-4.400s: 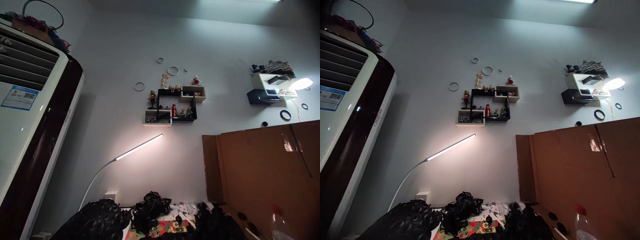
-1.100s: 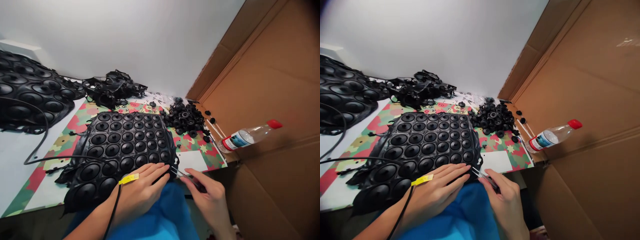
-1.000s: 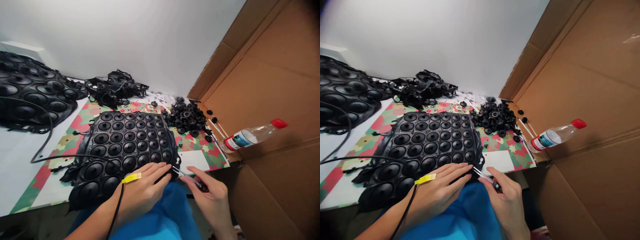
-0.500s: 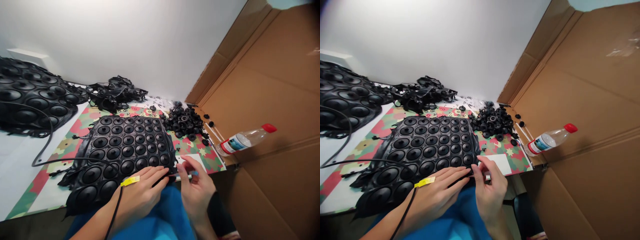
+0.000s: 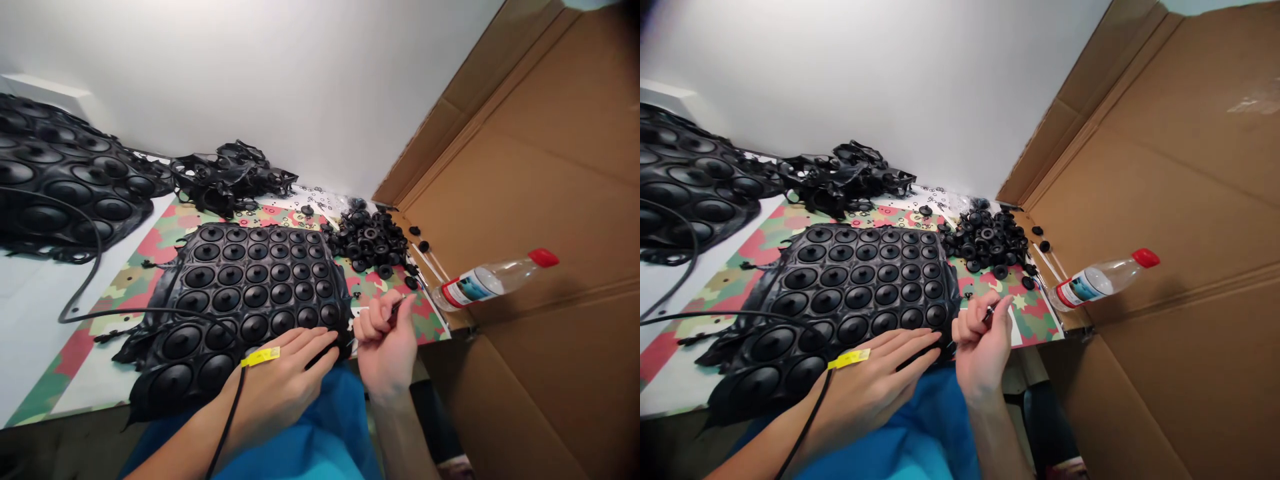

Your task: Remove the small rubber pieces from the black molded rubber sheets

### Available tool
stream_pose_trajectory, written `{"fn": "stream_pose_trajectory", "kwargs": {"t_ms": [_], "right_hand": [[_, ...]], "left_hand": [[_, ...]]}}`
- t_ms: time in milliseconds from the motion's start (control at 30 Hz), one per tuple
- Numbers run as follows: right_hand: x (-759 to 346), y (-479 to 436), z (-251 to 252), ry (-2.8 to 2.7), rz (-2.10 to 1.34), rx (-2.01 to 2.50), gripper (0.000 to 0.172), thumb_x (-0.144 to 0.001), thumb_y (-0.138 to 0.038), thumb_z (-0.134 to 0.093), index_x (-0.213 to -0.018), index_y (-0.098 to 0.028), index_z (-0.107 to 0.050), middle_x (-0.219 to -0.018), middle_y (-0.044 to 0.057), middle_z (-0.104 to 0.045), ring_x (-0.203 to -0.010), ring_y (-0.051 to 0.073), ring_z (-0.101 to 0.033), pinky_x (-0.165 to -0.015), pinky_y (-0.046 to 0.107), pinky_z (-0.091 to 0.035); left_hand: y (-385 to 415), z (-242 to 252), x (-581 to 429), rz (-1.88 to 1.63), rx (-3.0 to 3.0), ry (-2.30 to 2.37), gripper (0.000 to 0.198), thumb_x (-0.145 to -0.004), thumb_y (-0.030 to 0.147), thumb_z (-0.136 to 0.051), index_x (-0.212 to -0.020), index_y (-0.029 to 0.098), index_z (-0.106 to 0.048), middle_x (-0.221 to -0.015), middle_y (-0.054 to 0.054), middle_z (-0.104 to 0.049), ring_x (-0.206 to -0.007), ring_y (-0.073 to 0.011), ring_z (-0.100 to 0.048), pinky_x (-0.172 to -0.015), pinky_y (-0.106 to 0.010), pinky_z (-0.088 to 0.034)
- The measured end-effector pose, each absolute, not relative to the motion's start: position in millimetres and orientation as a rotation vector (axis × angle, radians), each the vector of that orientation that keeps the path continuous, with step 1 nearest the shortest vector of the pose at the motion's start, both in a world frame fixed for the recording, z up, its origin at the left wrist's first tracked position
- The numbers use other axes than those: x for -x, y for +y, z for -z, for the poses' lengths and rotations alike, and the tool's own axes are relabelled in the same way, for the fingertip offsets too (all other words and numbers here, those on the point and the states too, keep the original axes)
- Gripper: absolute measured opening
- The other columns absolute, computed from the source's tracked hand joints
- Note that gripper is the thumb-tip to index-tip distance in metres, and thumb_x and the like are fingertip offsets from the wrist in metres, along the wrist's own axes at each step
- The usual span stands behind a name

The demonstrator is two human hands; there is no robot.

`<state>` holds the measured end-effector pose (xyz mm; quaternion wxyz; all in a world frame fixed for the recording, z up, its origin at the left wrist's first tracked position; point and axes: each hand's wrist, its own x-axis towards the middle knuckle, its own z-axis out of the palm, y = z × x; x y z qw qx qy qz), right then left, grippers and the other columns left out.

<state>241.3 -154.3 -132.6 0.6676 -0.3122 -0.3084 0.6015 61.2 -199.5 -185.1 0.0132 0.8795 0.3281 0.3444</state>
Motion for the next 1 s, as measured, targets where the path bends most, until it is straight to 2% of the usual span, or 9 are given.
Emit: {"fn": "stream_pose_trajectory", "kwargs": {"t_ms": [233, 567, 767, 900, 1000], "right_hand": [[-230, -144, 131, -0.894, -1.327, 0.623, 0.063, -0.112, -0.065, -0.052, -0.067, -0.022, -0.043, -0.053, -0.010, -0.021, -0.044, 0.009, -0.014, -0.042, 0.020, -0.025], [-226, -141, 144, -1.072, -1.346, 0.623, 0.062, -0.109, -0.070, -0.055, -0.070, -0.022, -0.053, -0.052, -0.011, -0.026, -0.041, 0.007, -0.016, -0.042, 0.019, -0.024], [-232, -142, 136, -1.023, -1.477, 0.793, 0.070, -0.108, -0.076, -0.052, -0.065, -0.021, -0.052, -0.054, -0.010, -0.023, -0.046, 0.008, -0.016, -0.044, 0.021, -0.021], [-230, -141, 136, -0.932, -1.402, 0.817, 0.071, -0.106, -0.078, -0.054, -0.063, -0.022, -0.046, -0.053, -0.010, -0.021, -0.045, 0.009, -0.013, -0.042, 0.022, -0.021], [-228, -141, 139, -0.921, -1.316, 0.805, 0.070, -0.107, -0.077, -0.053, -0.062, -0.023, -0.046, -0.049, -0.011, -0.022, -0.042, 0.008, -0.013, -0.040, 0.022, -0.020]], "left_hand": [[-202, 188, -61, -1.046, -2.747, 1.030, 0.032, -0.107, 0.013, -0.056, -0.134, 0.012, -0.071, -0.143, -0.013, -0.075, -0.132, -0.0313, -0.072, -0.107, -0.048, -0.063], [-202, 188, -63, -1.091, -2.741, 1.040, 0.029, -0.107, 0.012, -0.054, -0.130, 0.011, -0.072, -0.139, -0.015, -0.076, -0.132, -0.0315, -0.073, -0.109, -0.047, -0.063], [-203, 191, -62, -1.060, -2.734, 1.057, 0.034, -0.107, 0.013, -0.055, -0.137, 0.012, -0.070, -0.148, -0.013, -0.073, -0.134, -0.0325, -0.072, -0.110, -0.049, -0.062], [-204, 191, -61, -1.047, -2.739, 1.056, 0.034, -0.107, 0.012, -0.055, -0.137, 0.011, -0.071, -0.148, -0.014, -0.073, -0.135, -0.0329, -0.072, -0.111, -0.049, -0.062], [-204, 190, -61, -1.026, -2.742, 1.049, 0.034, -0.108, 0.013, -0.054, -0.137, 0.011, -0.071, -0.148, -0.014, -0.073, -0.136, -0.0327, -0.072, -0.112, -0.049, -0.062]]}}
